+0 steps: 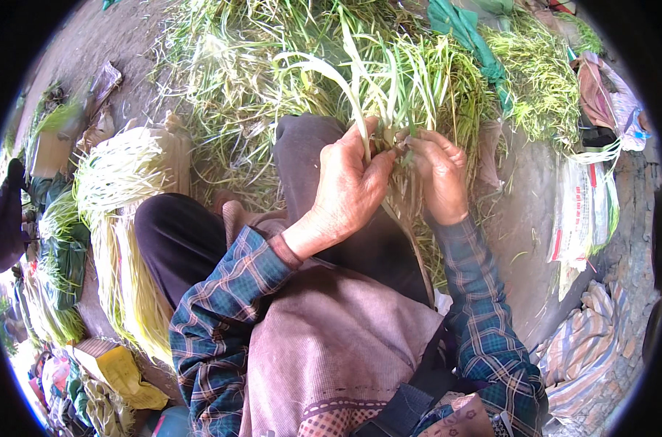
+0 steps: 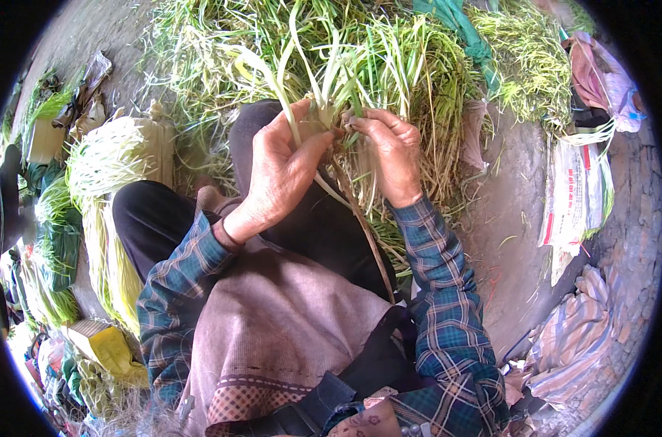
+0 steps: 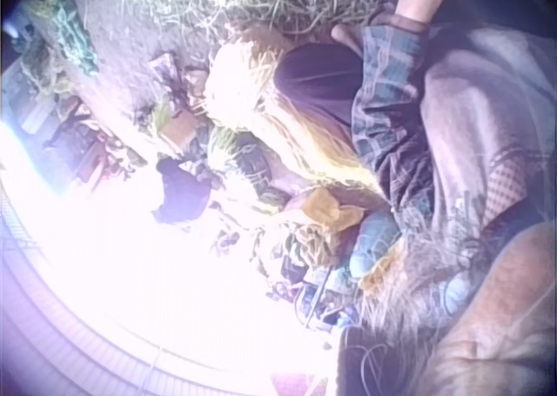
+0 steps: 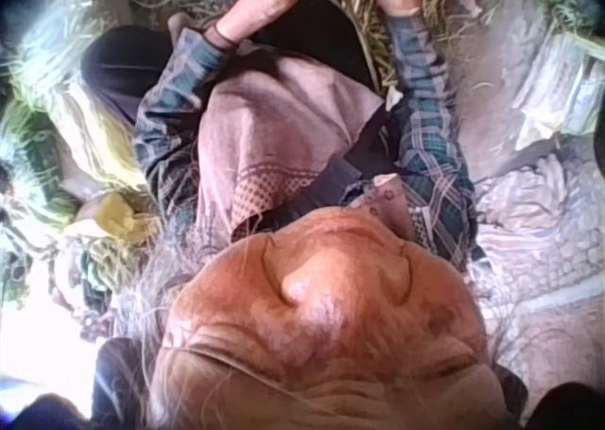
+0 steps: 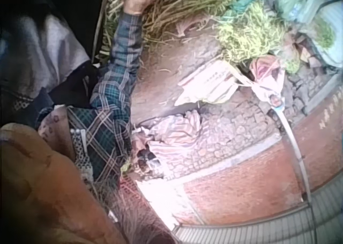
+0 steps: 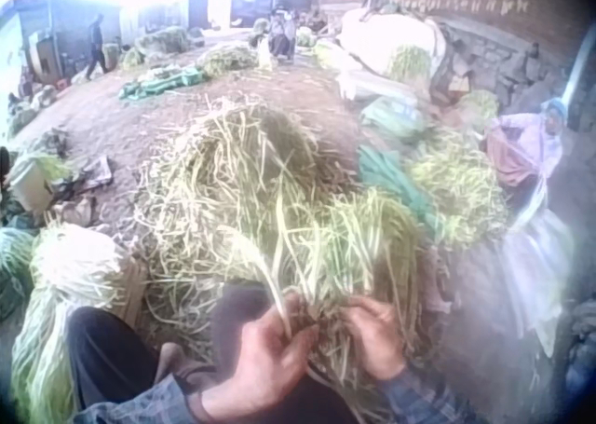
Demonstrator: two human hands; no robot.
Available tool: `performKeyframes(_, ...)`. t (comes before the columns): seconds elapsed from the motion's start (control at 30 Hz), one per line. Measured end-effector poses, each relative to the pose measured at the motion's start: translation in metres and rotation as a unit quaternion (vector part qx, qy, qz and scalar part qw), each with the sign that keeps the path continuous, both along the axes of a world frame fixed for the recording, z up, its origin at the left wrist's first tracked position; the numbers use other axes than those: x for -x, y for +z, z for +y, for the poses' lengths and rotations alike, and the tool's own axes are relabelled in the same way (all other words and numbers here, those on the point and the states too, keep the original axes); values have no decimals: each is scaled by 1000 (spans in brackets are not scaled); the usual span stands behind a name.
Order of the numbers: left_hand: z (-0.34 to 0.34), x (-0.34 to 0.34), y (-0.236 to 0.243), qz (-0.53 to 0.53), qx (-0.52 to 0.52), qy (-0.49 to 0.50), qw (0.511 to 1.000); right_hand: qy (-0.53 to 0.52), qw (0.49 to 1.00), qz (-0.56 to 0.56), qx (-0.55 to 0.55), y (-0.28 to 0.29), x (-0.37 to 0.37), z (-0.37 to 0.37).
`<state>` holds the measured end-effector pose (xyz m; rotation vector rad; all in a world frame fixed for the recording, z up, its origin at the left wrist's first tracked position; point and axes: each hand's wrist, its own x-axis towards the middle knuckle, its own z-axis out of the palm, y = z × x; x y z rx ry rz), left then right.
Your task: The person sits on the ground and processes long, pale plant stalks by hand. They gather stalks, align them, and tie them into bundles using thin strips, then place the finished bundles aside.
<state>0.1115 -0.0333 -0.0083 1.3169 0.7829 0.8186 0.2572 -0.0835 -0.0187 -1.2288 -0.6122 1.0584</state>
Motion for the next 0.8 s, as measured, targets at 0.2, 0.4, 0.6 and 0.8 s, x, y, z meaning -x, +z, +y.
performKeyframes(0.2,6,0,0,-8,21,-52,998,22,991,120,-62,3,8,8)
performKeyframes(0.4,-3,0,1,36,-69,4,997,54,974,-218,-4,-19,-3,-14)
performKeyframes(0.6,-2,1,-4,-33,-19,2,999,100,854,-429,277,-131,-38,-118)
performKeyframes(0.8,2,0,-3,-77,83,-23,993,176,670,-642,328,-126,-85,-150)
